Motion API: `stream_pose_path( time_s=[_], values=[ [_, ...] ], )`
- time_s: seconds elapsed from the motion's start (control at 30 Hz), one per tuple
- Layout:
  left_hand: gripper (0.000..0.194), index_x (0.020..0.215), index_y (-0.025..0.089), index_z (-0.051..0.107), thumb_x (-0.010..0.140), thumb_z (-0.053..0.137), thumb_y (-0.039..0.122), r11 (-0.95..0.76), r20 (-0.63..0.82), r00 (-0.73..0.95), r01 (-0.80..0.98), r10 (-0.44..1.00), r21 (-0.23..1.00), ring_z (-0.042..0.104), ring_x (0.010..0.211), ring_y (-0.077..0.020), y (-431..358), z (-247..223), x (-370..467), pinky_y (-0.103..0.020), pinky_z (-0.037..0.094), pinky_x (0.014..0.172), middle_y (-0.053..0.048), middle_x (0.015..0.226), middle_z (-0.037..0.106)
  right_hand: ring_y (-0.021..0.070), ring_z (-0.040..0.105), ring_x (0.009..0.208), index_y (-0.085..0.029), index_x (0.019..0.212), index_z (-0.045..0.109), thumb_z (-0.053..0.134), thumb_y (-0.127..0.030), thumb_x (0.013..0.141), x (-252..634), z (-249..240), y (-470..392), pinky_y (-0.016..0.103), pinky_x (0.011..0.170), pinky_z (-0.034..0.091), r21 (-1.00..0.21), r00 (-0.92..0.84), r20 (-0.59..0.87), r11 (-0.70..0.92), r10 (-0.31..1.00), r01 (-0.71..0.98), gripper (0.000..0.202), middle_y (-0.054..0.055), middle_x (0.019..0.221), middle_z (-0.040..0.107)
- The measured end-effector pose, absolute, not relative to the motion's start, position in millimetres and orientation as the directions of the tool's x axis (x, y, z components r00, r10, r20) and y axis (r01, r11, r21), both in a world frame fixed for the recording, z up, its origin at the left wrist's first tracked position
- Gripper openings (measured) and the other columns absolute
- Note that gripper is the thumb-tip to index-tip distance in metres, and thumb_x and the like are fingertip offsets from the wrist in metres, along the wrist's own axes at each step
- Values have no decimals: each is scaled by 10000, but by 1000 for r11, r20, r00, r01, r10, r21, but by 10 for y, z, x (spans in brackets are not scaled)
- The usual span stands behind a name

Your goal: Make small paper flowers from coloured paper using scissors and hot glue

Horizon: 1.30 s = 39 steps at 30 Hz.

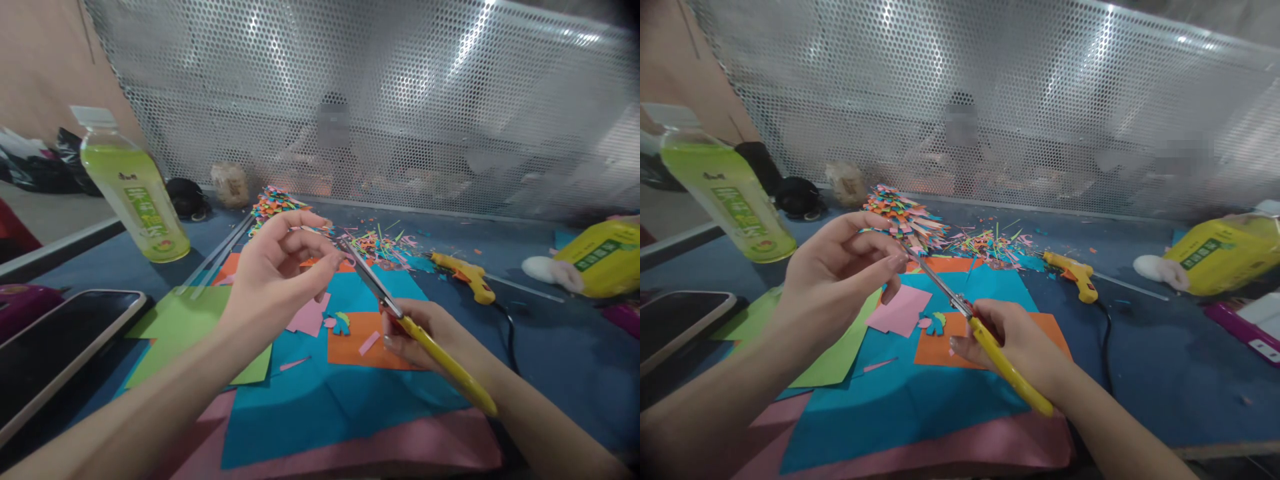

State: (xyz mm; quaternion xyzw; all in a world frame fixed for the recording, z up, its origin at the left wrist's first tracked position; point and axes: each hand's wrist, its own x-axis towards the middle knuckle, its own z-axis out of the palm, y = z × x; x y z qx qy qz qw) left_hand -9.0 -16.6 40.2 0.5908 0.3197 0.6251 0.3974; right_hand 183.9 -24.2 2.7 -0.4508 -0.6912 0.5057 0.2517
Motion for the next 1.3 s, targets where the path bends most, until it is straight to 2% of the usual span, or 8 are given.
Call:
stream_pose_path(
  time_s=[0.57, 1.1, 1.2, 1.3],
  values=[
    [284, 887, 188, 504, 653, 661, 149, -477, 485, 22, -147, 874, 867, 514, 469, -74, -157, 392, -98, -180, 438, 353, 34, 640, 574, 45, 285, 486, -169, 630, 383, 661, -383, 651, 1821, 57, -246, 175, 428, 242, -925, -464, -108, 82, 879, 371, 352, -69, 555, 318],
    [234, 903, 187, 506, 700, 616, 144, -507, 519, 33, -177, 854, 844, 487, 465, -61, -130, 368, -121, -173, 417, 361, 30, 657, 562, 35, 280, 468, -169, 621, 381, 670, -382, 643, 1849, -1, -230, 172, 408, 233, -937, -474, -72, 104, 877, 334, 360, -73, 542, 309],
    [288, 947, 199, 511, 688, 627, 153, -533, 562, 55, -254, 825, 807, 556, 661, -109, -102, 359, -141, -189, 461, 450, -16, 809, 589, 25, 283, 423, -171, 613, 382, 646, -442, 648, 1836, 1, -238, 171, 376, 216, -969, -506, -69, 64, 859, 240, 380, -77, 513, 320],
    [504, 1077, 222, 478, 624, 676, 121, -542, 594, 198, -260, 780, 799, 531, 948, -185, -96, 340, -137, -248, 505, 636, -66, 1082, 554, 15, 277, 371, -171, 631, 399, 624, -518, 632, 1830, 0, -258, 169, 339, 207, -982, -542, -69, 39, 838, 185, 414, -81, 496, 334]
  ],
)
